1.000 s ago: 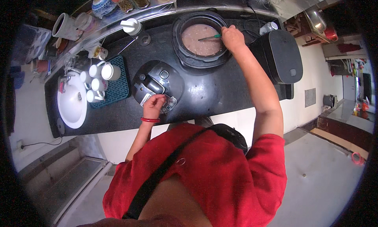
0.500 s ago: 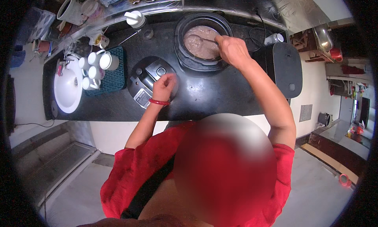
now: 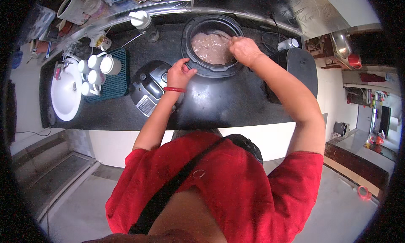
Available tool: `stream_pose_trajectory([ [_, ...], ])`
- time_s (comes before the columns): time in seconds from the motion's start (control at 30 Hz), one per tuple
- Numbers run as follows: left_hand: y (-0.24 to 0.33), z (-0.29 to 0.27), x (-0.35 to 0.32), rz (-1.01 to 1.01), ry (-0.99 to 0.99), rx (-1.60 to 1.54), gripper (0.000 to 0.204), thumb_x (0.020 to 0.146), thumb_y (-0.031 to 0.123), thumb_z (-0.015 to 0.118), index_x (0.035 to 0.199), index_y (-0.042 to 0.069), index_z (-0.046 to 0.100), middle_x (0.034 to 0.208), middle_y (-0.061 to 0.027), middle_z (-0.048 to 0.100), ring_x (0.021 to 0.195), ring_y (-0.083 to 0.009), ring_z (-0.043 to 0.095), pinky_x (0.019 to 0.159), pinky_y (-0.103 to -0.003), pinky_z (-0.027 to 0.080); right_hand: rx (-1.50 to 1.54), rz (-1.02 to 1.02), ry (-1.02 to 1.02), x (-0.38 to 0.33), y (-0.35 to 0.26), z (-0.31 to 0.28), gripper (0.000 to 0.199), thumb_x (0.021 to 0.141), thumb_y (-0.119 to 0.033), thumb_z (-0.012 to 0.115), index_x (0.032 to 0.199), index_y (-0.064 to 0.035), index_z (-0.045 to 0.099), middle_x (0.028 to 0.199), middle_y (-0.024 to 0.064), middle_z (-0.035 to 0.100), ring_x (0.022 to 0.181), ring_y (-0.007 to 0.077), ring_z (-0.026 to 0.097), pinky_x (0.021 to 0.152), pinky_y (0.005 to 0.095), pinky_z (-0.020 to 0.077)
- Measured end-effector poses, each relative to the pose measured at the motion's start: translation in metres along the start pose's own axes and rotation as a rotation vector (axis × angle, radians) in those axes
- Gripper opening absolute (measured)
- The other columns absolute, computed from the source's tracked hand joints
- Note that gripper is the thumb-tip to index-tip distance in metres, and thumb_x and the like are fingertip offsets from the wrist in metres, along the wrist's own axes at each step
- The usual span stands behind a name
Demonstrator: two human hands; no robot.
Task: The person stirs porridge in a rice cooker pot, carries the pot to a sink, rinses the pot with water, and then washes the interior of the pot using a cloth and water.
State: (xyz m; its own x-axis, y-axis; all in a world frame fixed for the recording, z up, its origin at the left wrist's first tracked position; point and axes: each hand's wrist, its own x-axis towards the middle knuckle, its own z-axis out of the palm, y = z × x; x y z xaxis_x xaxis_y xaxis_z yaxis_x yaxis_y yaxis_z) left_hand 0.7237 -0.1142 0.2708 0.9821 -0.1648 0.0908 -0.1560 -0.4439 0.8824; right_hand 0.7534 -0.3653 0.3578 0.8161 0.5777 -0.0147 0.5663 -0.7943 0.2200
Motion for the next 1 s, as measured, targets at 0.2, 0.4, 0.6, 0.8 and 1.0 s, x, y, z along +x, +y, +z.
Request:
stream_pose_trajectory([
  [0.2,0.003,0.001,-0.002,0.004,0.057,-0.026,0.044,0.057,0.010,0.074,0.096,0.002,0.057,0.068,-0.0050,0.051,0.057,-0.0124,0.049,0.056,-0.024,0.044,0.477,0.480,-0.245,-0.009,-0.024,-0.016,0.017,0.065,-0.007,0.048,0.071,0.0026,0.061,0.077,0.0259,0.057,0.073,0.0363,0.058,0.069,0.0400,0.0467],
  [0.4,0.000,0.003,-0.005,-0.019,0.050,-0.134,0.043,0.060,0.007,0.072,0.099,0.002,0.056,0.069,-0.0028,0.051,0.058,-0.0093,0.048,0.057,-0.022,0.043,1.578,1.057,-0.204,-0.010,-0.039,-0.012,0.011,0.068,-0.004,0.057,0.075,0.0037,0.061,0.064,0.0117,0.060,0.060,0.0174,0.058,0.055,0.0275,0.0454],
  [0.6,-0.018,0.002,-0.022,-0.045,0.002,-0.239,0.041,0.066,0.001,0.066,0.105,0.004,0.053,0.070,0.0007,0.050,0.061,-0.0060,0.047,0.058,-0.019,0.042,1.396,1.032,0.081,-0.022,-0.031,-0.009,0.016,0.071,-0.006,0.058,0.084,0.0030,0.061,0.065,0.0066,0.059,0.059,0.0115,0.055,0.056,0.0240,0.0439],
  [0.8,-0.039,-0.008,-0.053,-0.119,0.001,-0.282,0.033,0.068,0.004,0.065,0.100,0.005,0.055,0.070,-0.0027,0.054,0.062,-0.0101,0.051,0.059,-0.022,0.043,0.379,0.588,0.343,-0.016,-0.023,0.000,0.024,0.067,-0.005,0.053,0.090,-0.0051,0.059,0.077,0.0154,0.058,0.072,0.0336,0.057,0.066,0.0387,0.0467],
  [1.0,-0.053,-0.007,-0.076,-0.140,-0.025,-0.234,0.029,0.072,-0.001,0.061,0.100,0.001,0.054,0.069,0.0030,0.050,0.064,-0.0038,0.046,0.059,-0.017,0.040,0.278,0.285,0.196,0.008,-0.043,0.013,0.013,0.070,-0.006,0.046,0.080,-0.0025,0.053,0.077,0.0155,0.054,0.072,0.0314,0.057,0.060,0.0392,0.0464],
])
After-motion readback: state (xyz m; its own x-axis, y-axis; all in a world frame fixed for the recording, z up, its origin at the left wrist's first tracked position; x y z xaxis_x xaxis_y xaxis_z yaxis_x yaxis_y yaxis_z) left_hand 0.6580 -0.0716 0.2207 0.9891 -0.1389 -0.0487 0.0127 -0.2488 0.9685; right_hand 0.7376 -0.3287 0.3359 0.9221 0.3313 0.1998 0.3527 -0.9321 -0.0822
